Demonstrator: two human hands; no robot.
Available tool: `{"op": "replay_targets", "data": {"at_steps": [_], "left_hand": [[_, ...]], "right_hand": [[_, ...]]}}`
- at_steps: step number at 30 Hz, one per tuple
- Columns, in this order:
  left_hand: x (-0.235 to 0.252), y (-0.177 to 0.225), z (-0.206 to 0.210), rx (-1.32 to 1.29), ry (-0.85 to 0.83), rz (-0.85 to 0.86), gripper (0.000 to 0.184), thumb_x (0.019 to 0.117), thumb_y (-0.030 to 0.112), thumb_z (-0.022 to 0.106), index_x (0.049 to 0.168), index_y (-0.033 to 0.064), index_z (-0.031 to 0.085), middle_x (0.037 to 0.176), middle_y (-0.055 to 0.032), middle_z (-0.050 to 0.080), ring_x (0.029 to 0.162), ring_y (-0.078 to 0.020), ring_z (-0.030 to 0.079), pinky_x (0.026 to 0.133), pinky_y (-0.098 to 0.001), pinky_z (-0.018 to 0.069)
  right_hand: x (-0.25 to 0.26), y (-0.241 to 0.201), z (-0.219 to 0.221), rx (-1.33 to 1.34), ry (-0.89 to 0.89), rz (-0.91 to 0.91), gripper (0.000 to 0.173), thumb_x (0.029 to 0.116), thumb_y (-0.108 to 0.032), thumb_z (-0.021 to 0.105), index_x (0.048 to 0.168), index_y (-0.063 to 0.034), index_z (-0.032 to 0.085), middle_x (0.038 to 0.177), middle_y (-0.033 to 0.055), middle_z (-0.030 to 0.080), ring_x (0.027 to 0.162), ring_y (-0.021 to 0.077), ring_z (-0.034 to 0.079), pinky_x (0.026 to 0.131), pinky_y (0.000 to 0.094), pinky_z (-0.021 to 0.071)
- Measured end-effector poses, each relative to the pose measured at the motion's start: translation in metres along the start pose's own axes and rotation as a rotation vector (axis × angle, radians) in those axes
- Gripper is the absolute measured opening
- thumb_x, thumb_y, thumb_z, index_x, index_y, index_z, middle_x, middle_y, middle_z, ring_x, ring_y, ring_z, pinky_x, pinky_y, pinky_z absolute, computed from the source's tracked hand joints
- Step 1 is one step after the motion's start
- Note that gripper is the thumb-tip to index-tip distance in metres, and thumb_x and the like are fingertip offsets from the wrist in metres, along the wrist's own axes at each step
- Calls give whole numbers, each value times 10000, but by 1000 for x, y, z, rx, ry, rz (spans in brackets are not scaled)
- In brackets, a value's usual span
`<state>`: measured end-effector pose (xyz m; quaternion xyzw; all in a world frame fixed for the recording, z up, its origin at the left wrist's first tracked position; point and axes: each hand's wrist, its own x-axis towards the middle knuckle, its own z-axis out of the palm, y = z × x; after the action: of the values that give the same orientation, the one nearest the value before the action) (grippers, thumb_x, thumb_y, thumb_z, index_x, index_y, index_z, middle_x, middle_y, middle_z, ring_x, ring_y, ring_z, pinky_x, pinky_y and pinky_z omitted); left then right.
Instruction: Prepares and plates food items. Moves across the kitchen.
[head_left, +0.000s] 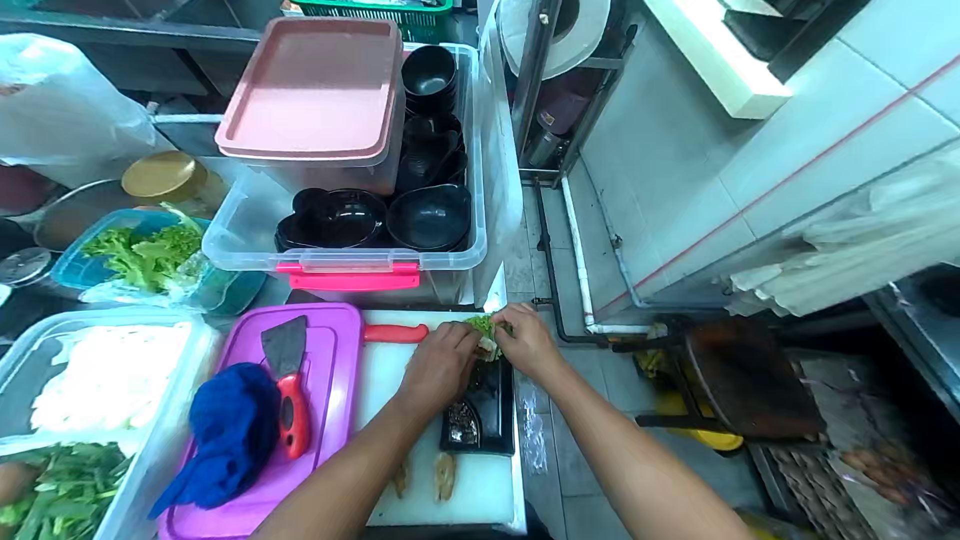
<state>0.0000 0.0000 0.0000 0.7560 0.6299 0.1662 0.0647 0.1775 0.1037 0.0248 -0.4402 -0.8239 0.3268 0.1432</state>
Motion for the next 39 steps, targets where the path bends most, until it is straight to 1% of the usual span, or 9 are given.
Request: {"op": "replay_targets", "data": {"at_steps": [7, 13, 17, 20, 24, 29, 32, 35, 39], "left_hand": [[-1, -3, -2, 17, 31, 122, 237, 1022, 263, 557, 1172, 208, 731, 1203, 26, 702, 1174, -200, 630, 932, -403, 548], [0, -8, -13, -121, 38, 115, 214, 1014, 261, 588, 1151, 182, 733, 1175, 29, 699, 1191, -165, 611, 1013, -378, 522], [8, -3, -23, -150, -6, 118, 210, 1014, 277, 601, 1154, 195, 736, 1149, 45, 701, 1166, -139, 616, 1010, -346, 519], [11, -5, -19, -187, -56, 70, 196, 1009, 252, 620, 1139, 174, 744, 1153, 41, 715, 1163, -130, 626, 1022, -330, 517], [8, -7, -11, -160, -8, 93, 197, 1024, 266, 595, 1100, 162, 745, 1159, 32, 713, 1178, -131, 629, 1034, -328, 519], [6, -5, -8, -101, 1, 110, 220, 1026, 285, 590, 1110, 153, 745, 1183, 4, 710, 1212, -170, 625, 1043, -369, 523], [6, -3, -9, -76, -19, 123, 231, 1019, 272, 596, 1158, 147, 730, 1211, -7, 700, 1231, -186, 615, 1050, -378, 519], [6, -5, -10, -79, -29, 142, 231, 1021, 246, 587, 1185, 153, 721, 1194, -9, 701, 1219, -193, 615, 1045, -380, 517], [5, -7, -17, -116, -21, 152, 211, 1009, 260, 605, 1161, 181, 727, 1157, 16, 701, 1221, -181, 603, 1039, -398, 514]], "right_hand": [[-10, 4, 5, 22, 59, -81, 129, 929, -172, 661, 988, -152, 774, 984, -27, 736, 1001, 143, 656, 962, 445, 475], [-13, 8, 10, 47, 120, -104, 127, 929, -182, 665, 986, -172, 778, 937, -55, 732, 961, 119, 647, 959, 436, 458], [-14, 9, 12, 58, 135, -117, 119, 917, -154, 675, 981, -168, 774, 932, -53, 729, 953, 124, 645, 950, 440, 461], [-13, 11, 13, 32, 143, -152, 123, 921, -151, 672, 984, -166, 776, 980, -45, 736, 1003, 137, 648, 947, 448, 470], [-19, 13, 13, 8, 211, -140, 167, 928, -186, 655, 1045, -181, 773, 1083, -43, 719, 1083, 153, 629, 965, 464, 476], [-36, 16, 22, -73, 337, -87, 198, 931, -239, 651, 1084, -193, 768, 1142, -14, 695, 1110, 193, 621, 965, 496, 479], [-36, 15, 21, -105, 285, -16, 276, 933, -288, 649, 1176, -227, 764, 1256, -4, 647, 1214, 235, 554, 1006, 525, 435], [-31, 13, 17, -108, 187, 32, 199, 954, -293, 653, 1091, -238, 786, 1402, -3, 588, 1351, 266, 465, 1071, 550, 390], [-28, 13, 19, -114, 170, 5, 131, 944, -247, 656, 937, -219, 785, 1392, -11, 595, 1347, 255, 468, 1039, 539, 405]]}}
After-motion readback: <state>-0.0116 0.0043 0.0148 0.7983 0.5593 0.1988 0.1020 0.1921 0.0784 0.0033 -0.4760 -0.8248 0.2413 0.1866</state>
